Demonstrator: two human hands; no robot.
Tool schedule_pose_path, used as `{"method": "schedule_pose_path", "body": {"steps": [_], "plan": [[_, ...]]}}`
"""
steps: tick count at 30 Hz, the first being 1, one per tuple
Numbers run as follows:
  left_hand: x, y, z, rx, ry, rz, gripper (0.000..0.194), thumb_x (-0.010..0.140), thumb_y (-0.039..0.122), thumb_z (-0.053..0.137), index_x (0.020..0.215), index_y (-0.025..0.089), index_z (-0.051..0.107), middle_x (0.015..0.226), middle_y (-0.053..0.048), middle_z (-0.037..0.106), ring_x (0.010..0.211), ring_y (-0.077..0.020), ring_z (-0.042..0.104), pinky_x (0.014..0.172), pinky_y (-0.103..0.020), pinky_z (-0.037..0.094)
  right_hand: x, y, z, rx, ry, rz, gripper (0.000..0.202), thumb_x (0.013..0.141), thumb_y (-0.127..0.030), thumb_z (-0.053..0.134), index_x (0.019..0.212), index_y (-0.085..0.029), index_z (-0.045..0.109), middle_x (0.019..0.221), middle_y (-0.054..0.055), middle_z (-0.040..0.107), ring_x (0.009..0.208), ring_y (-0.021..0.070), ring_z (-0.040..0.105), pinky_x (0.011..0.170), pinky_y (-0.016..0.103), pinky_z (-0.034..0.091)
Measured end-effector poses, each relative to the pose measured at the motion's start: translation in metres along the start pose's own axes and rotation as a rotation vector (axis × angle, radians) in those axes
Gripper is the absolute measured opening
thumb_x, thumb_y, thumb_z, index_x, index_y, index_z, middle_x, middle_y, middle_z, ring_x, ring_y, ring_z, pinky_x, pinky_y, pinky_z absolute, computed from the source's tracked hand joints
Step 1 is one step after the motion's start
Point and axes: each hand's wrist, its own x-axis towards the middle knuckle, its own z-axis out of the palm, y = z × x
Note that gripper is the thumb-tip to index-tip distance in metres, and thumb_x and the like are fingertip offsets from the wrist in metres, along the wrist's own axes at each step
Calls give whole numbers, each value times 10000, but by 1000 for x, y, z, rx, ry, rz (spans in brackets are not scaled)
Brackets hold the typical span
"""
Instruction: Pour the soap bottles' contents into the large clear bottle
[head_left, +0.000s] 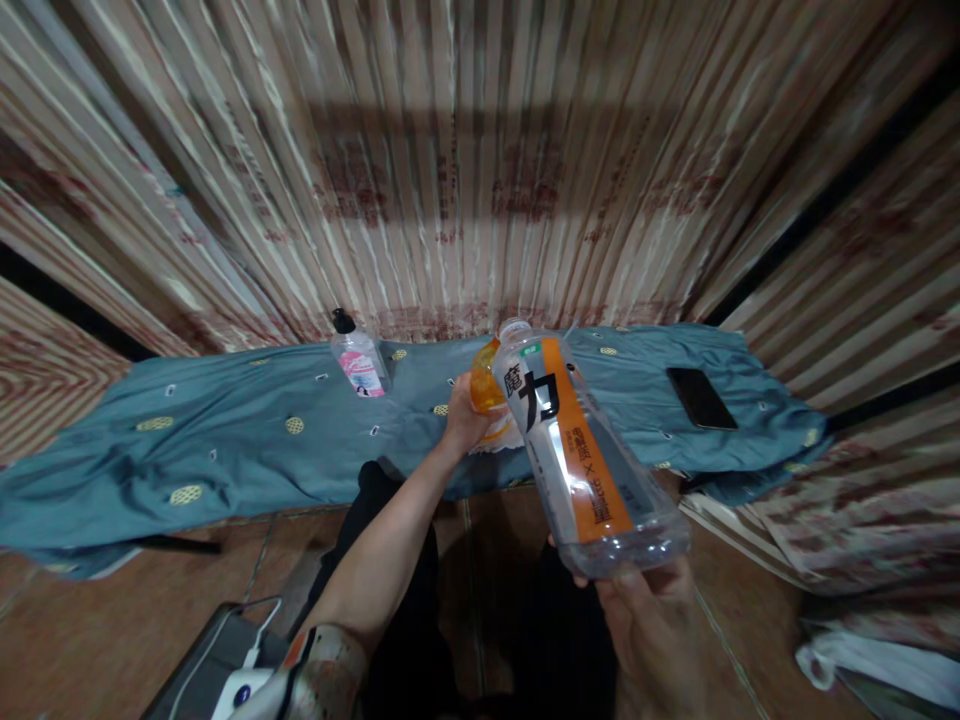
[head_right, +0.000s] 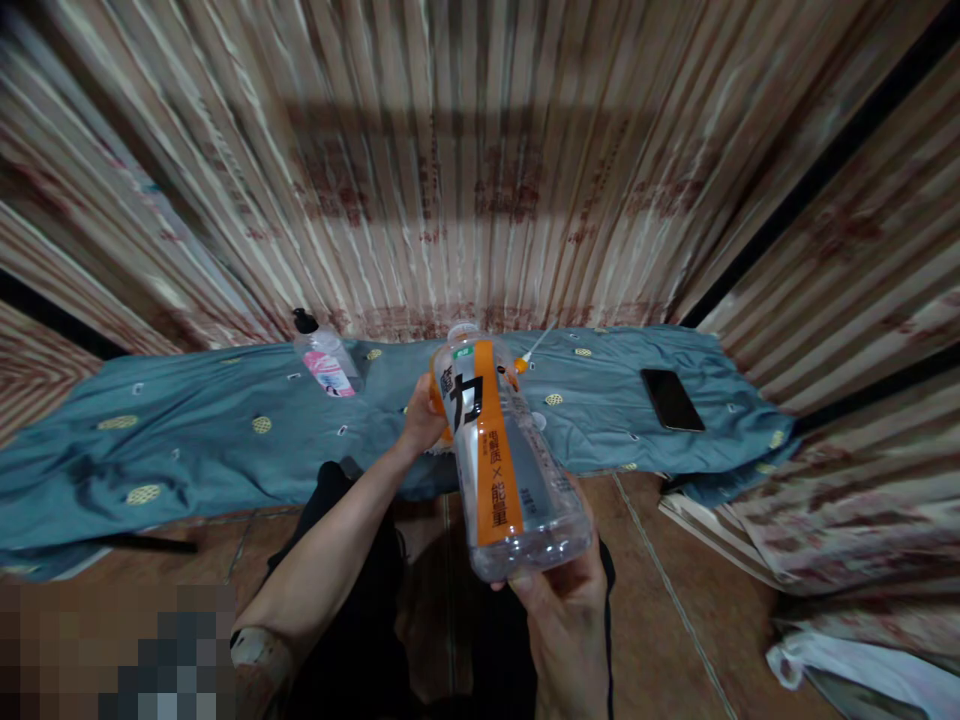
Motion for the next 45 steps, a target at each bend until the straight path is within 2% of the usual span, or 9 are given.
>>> {"method": "schedule_pose_path", "body": {"steps": [4, 8, 19, 27, 29, 32, 36, 40, 45], "plan": [[0, 0, 0, 27, -1, -11, 454, 570, 190, 903, 946, 208, 648, 956, -32, 656, 976, -261, 625, 919, -435, 528, 2, 1, -2, -3, -10, -7, 574, 785, -307, 882, 1315, -310, 662, 866, 25, 791, 606, 198, 708, 551, 318, 580], [0, -1, 1, 29, 5, -17, 475, 570, 190, 906, 970, 207, 651, 972, -32, 664, 990, -261, 625, 927, -429, 527, 2, 0, -2, -11, -22, -10, 529, 814, -310, 857, 1308, -302, 666, 883, 40, 797, 640, 214, 727, 570, 330, 583], [1, -5, 0, 8, 10, 4, 464, 550, 273, 940, 922, 214, 670, 958, -35, 671, 976, -272, 633, 930, -453, 523, 0, -10, 19, 16, 38, -45, 446, 808, -428, 862, 1208, -298, 713, 745, 2, 744, 511, 165, 640, 457, 278, 504], [0, -6, 0, -22, 17, 11, 498, 553, 246, 937, 972, 242, 667, 972, -26, 670, 981, -261, 638, 908, -425, 533, 2, -5, 3, -2, -10, -44, 319, 869, -367, 805, 1171, -293, 732, 900, 53, 795, 682, 217, 741, 487, 268, 503], [0, -5, -1, -21, 14, 5, 496, 560, 242, 932, 976, 238, 663, 976, -28, 670, 978, -259, 635, 906, -423, 532, 1, -5, 5, -8, 15, -32, 326, 865, -356, 810, 1177, -308, 728, 924, 49, 800, 697, 221, 752, 476, 257, 495], [-1, -4, -1, -27, 9, 2, 482, 575, 250, 920, 981, 228, 661, 980, -31, 670, 977, -255, 629, 910, -423, 526, -1, -7, 13, -11, 66, -43, 295, 854, -398, 821, 1118, -289, 746, 853, 31, 777, 622, 190, 703, 460, 259, 484], [-1, -3, -1, -25, 2, -13, 489, 570, 258, 915, 984, 221, 659, 982, -31, 668, 982, -258, 620, 911, -427, 519, 0, -8, 18, -15, 61, -61, 373, 842, -442, 832, 1175, -304, 737, 825, 5, 747, 523, 150, 615, 494, 304, 526], [0, -3, -1, -29, 9, 1, 490, 570, 252, 912, 989, 233, 658, 986, -30, 668, 989, -259, 623, 914, -424, 522, 0, -5, 14, -31, 72, -69, 422, 847, -414, 831, 1242, -326, 712, 808, 2, 751, 534, 166, 635, 509, 320, 550], [0, -2, -1, 2, 6, 25, 449, 589, 237, 897, 972, 233, 662, 970, -27, 666, 979, -261, 630, 925, -444, 531, -1, -3, 12, -8, 97, -58, 396, 833, -388, 852, 1203, -333, 721, 810, -2, 773, 542, 167, 659, 487, 294, 545]]}}
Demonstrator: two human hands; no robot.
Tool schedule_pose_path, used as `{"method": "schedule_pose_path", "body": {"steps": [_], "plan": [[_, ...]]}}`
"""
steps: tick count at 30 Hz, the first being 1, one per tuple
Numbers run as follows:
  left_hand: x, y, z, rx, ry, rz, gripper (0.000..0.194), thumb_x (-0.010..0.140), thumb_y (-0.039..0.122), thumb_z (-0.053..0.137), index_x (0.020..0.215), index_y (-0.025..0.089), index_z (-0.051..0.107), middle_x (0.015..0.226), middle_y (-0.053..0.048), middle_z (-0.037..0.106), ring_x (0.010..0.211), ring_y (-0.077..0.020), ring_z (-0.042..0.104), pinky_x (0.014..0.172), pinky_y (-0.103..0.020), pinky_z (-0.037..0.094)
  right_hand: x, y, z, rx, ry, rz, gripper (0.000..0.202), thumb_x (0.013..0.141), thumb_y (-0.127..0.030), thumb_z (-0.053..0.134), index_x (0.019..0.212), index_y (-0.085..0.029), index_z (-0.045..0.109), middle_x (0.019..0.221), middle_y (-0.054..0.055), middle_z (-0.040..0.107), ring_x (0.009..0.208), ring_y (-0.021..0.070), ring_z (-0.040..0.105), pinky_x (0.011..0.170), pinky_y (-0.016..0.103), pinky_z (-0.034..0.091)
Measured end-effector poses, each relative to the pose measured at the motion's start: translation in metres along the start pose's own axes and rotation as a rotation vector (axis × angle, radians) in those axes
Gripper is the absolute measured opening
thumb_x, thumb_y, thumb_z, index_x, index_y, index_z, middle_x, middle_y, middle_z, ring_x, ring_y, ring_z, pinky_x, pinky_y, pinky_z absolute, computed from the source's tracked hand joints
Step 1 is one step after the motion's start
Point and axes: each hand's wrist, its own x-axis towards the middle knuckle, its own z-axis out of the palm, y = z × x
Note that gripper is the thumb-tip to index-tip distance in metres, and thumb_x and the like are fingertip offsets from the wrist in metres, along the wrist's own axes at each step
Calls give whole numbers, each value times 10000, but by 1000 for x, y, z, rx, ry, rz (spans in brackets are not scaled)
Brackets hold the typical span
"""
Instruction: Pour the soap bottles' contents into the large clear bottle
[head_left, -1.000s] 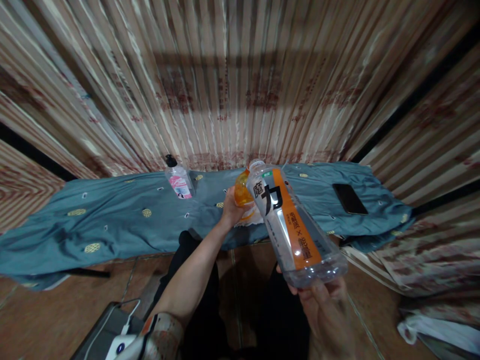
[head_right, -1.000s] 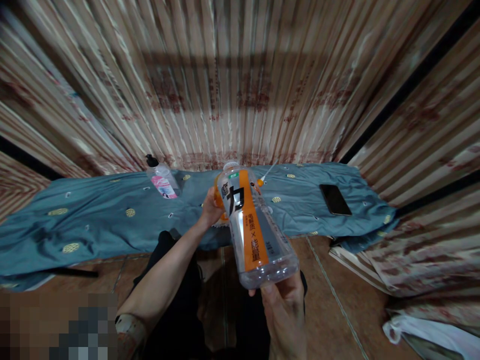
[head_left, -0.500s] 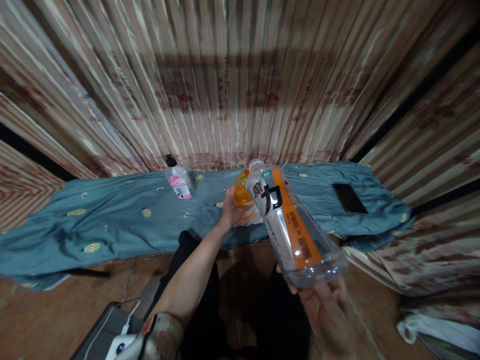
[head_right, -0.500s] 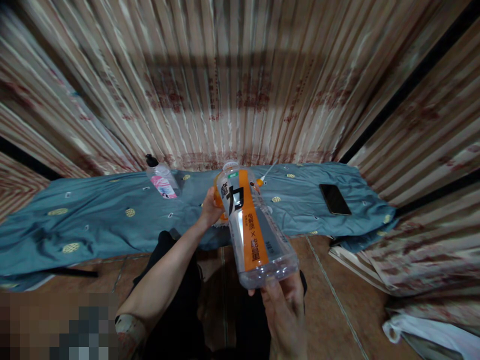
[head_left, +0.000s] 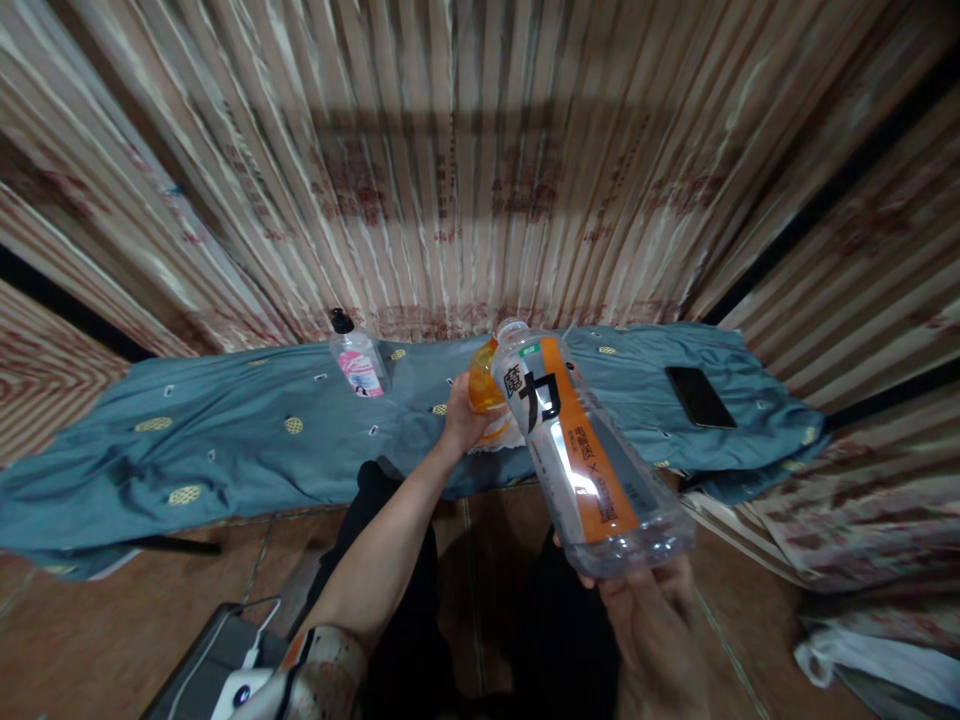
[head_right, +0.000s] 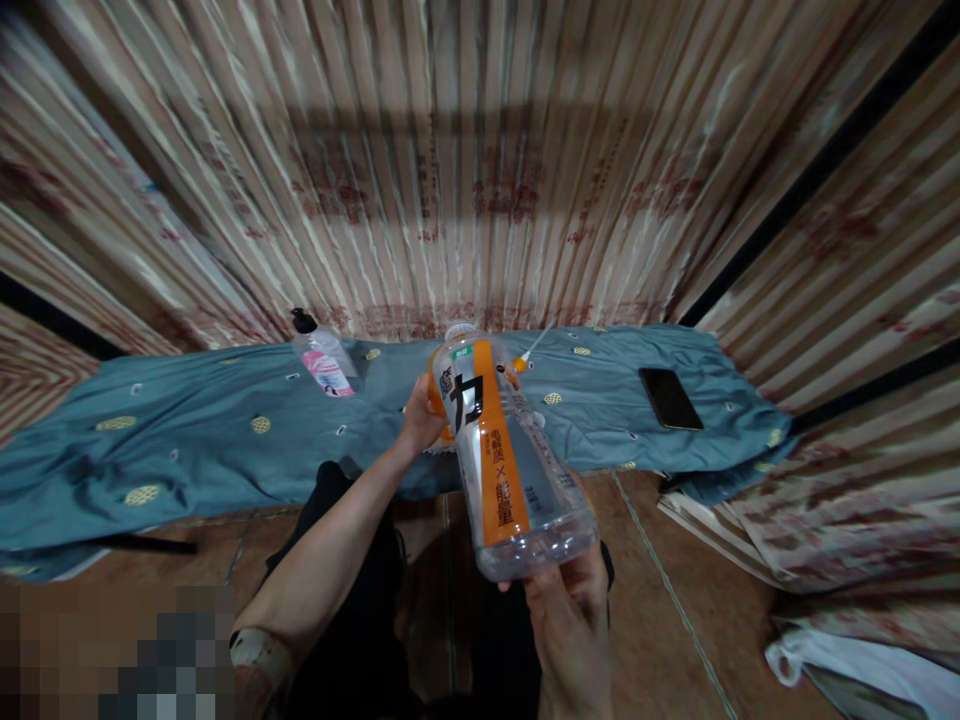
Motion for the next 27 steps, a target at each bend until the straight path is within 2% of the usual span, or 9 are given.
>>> {"method": "schedule_pose_path", "body": {"steps": [6, 9, 12, 17, 21, 25, 27], "plan": [[0, 1, 0, -14, 2, 4, 424, 590, 259, 896, 939, 230, 656, 950, -23, 656, 952, -249, 628, 909, -435, 533, 1, -2, 3, 1, -1, 7, 395, 812, -397, 868, 1170, -315, 725, 789, 0, 773, 540, 168, 667, 491, 288, 545], [-1, 3, -1, -12, -5, -20, 442, 579, 237, 898, 944, 214, 649, 967, -32, 661, 978, -254, 626, 917, -420, 527, 3, -4, 5, -24, -15, 2, 264, 803, -430, 864, 970, -263, 747, 713, 10, 751, 535, 178, 660, 489, 294, 541], [0, 5, -1, 11, -22, -43, 451, 582, 221, 894, 962, 201, 651, 985, -45, 666, 1000, -266, 622, 930, -429, 521, 4, -7, 8, -64, -22, 9, 250, 789, -431, 868, 800, -235, 713, 618, 4, 708, 528, 188, 656, 488, 298, 534], [0, 4, 0, 1, -13, -39, 452, 575, 216, 894, 954, 206, 647, 976, -35, 659, 988, -262, 620, 920, -435, 526, 4, -6, 9, -74, -1, 0, 278, 786, -480, 863, 858, -249, 725, 612, 1, 715, 518, 193, 649, 491, 312, 535], [-1, 1, 0, -18, 1, -21, 423, 581, 214, 895, 925, 223, 649, 955, -20, 652, 962, -250, 624, 918, -432, 531, 4, -2, 5, -55, 27, 34, 271, 760, -439, 885, 797, -243, 703, 646, -3, 740, 465, 163, 615, 487, 309, 542], [0, 1, 0, -21, -1, -30, 468, 551, 216, 922, 936, 230, 656, 951, -22, 655, 962, -261, 626, 914, -444, 536, 6, -3, 4, -15, -37, 50, 193, 805, -354, 852, 792, -240, 696, 612, -15, 717, 472, 171, 647, 463, 286, 532], [0, 2, 0, -14, 0, -38, 488, 542, 209, 928, 947, 238, 658, 961, -23, 658, 977, -269, 627, 923, -455, 535, 6, -5, 5, 13, -67, 40, 195, 812, -380, 854, 885, -248, 729, 675, 6, 754, 521, 197, 712, 407, 243, 493]]}}
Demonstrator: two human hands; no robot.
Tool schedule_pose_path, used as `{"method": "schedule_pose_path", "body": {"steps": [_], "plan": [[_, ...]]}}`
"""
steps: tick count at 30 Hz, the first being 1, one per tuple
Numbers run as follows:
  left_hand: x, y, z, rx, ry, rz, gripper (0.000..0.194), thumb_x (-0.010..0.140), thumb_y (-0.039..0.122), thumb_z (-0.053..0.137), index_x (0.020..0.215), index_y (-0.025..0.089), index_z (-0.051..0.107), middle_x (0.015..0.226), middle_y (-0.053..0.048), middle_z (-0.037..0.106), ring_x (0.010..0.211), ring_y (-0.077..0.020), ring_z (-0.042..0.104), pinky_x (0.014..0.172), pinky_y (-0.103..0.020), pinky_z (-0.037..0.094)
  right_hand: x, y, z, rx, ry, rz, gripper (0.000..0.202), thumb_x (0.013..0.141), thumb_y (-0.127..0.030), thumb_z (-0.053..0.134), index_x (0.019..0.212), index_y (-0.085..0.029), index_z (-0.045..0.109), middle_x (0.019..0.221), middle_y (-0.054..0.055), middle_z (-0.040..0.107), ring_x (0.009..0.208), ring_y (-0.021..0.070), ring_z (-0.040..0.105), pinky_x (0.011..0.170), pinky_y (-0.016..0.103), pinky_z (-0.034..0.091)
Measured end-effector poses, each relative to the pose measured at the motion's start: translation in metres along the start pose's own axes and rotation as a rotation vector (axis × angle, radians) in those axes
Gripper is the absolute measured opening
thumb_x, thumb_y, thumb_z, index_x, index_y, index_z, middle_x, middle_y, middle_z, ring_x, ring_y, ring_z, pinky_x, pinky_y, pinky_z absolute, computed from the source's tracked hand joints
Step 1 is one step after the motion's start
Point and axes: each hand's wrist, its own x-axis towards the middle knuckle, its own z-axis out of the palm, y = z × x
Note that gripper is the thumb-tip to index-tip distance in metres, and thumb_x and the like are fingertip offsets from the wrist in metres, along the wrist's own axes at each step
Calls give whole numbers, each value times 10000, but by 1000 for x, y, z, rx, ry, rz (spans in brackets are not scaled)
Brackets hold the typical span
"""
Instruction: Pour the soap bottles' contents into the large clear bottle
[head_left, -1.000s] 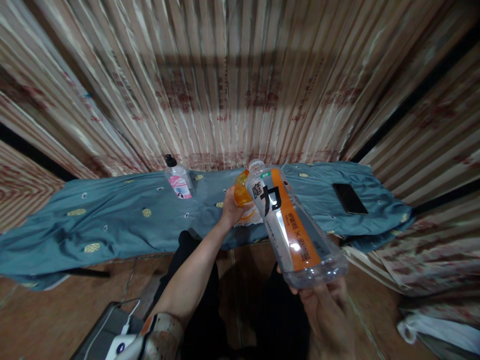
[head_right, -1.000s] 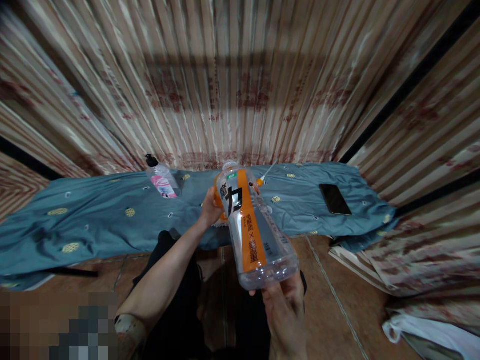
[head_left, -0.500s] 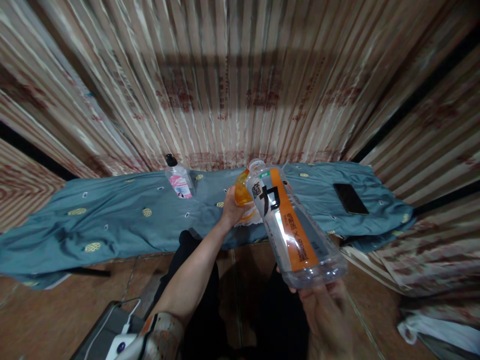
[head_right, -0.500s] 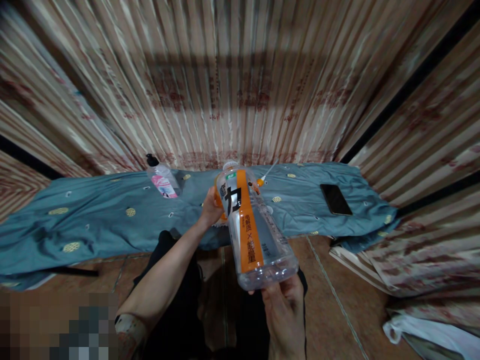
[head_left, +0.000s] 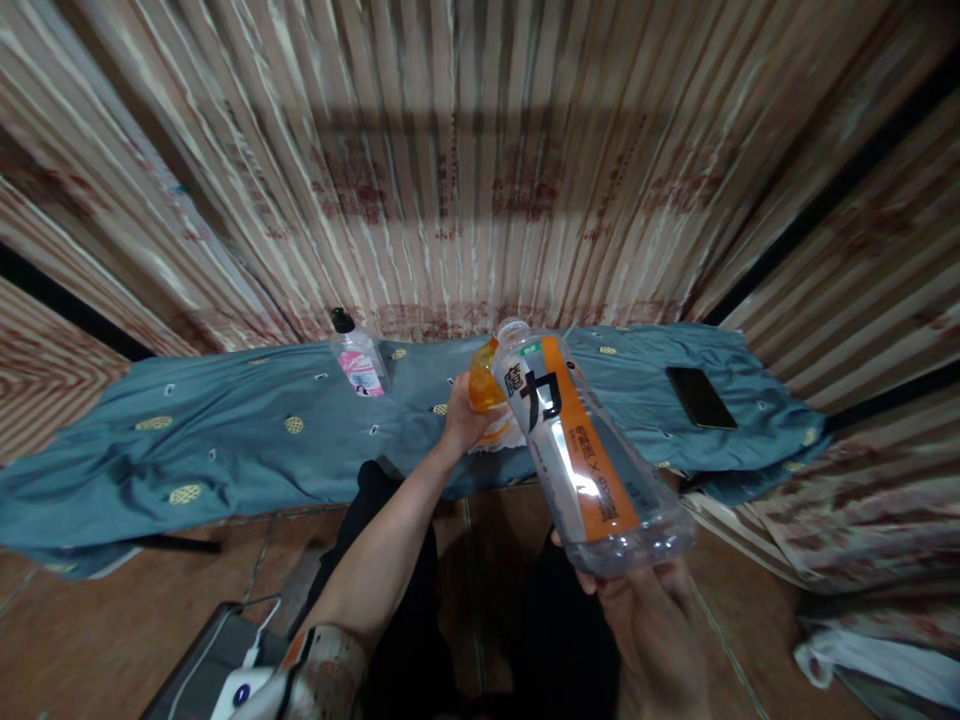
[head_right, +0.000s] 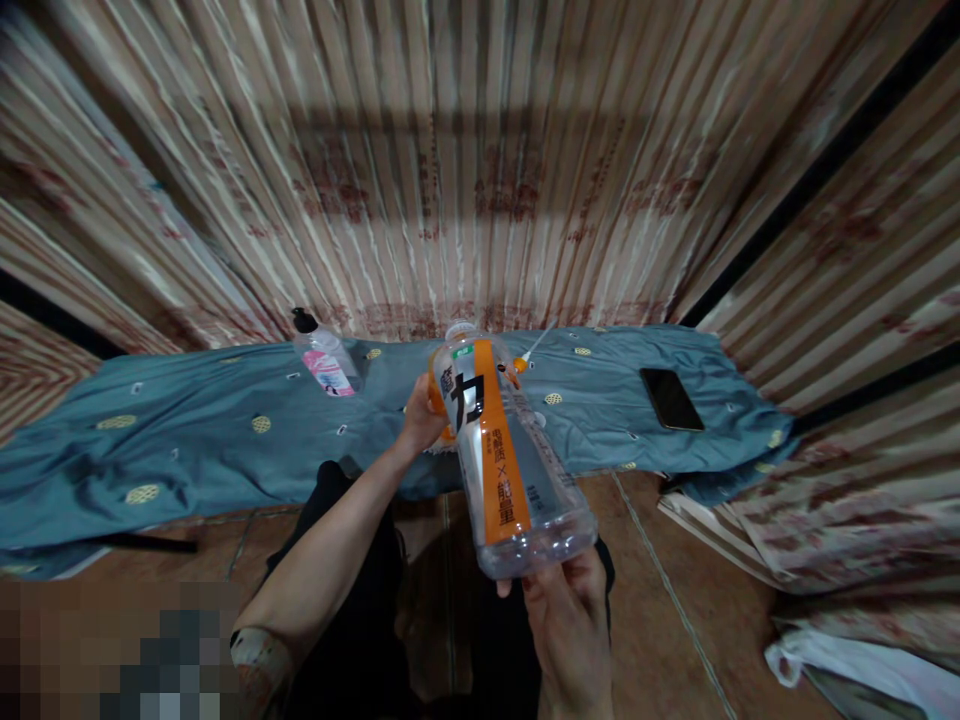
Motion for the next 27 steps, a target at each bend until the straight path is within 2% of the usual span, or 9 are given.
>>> {"method": "schedule_pose_path", "body": {"steps": [2, 4, 10, 14, 18, 22, 27], "plan": [[0, 0, 0, 6, 3, -3, 496, 543, 202, 928, 955, 247, 657, 968, -21, 659, 991, -274, 629, 934, -461, 534, 0, -1, 1, 23, 0, 3, 292, 806, -418, 864, 1035, -279, 747, 851, 40, 815, 602, 232, 776, 366, 211, 457], [0, 0, 0, 7, 2, 0, 490, 549, 199, 925, 954, 252, 655, 966, -19, 658, 992, -272, 630, 940, -462, 533, -1, -1, 2, 42, 9, 14, 342, 804, -428, 870, 1096, -302, 747, 959, 50, 831, 640, 249, 799, 356, 205, 453], [-1, 1, -1, -13, -1, -5, 461, 557, 195, 918, 928, 237, 646, 961, -22, 656, 972, -259, 628, 917, -442, 532, -2, 0, 1, 52, 41, 40, 361, 741, -450, 922, 1028, -291, 772, 880, 22, 834, 611, 213, 781, 445, 225, 531], [-1, 1, -1, -29, -9, 2, 445, 564, 206, 912, 917, 227, 641, 952, -19, 653, 973, -252, 620, 911, -426, 523, 0, -1, 3, 53, 44, 32, 393, 716, -453, 938, 1032, -294, 767, 839, 4, 817, 597, 185, 763, 441, 199, 518], [0, 0, 0, -44, -6, 0, 455, 548, 226, 920, 898, 220, 631, 949, -19, 647, 971, -249, 611, 909, -409, 509, 2, -1, 3, 58, 31, 16, 460, 699, -470, 939, 1083, -294, 755, 889, 12, 810, 590, 175, 741, 415, 190, 486], [0, 1, 1, -43, -11, -16, 455, 549, 206, 916, 907, 213, 636, 964, -29, 647, 993, -259, 610, 919, -413, 507, 3, -1, 0, 47, 11, 13, 359, 743, -485, 906, 980, -258, 761, 756, 22, 786, 569, 165, 716, 420, 180, 481], [-2, 1, 2, -47, -14, -46, 487, 544, 176, 923, 944, 205, 647, 994, -43, 652, 1032, -281, 613, 945, -432, 507, 4, -2, -1, 70, -2, 12, 300, 728, -450, 922, 851, -246, 739, 705, 26, 780, 596, 188, 730, 430, 193, 505]]}}
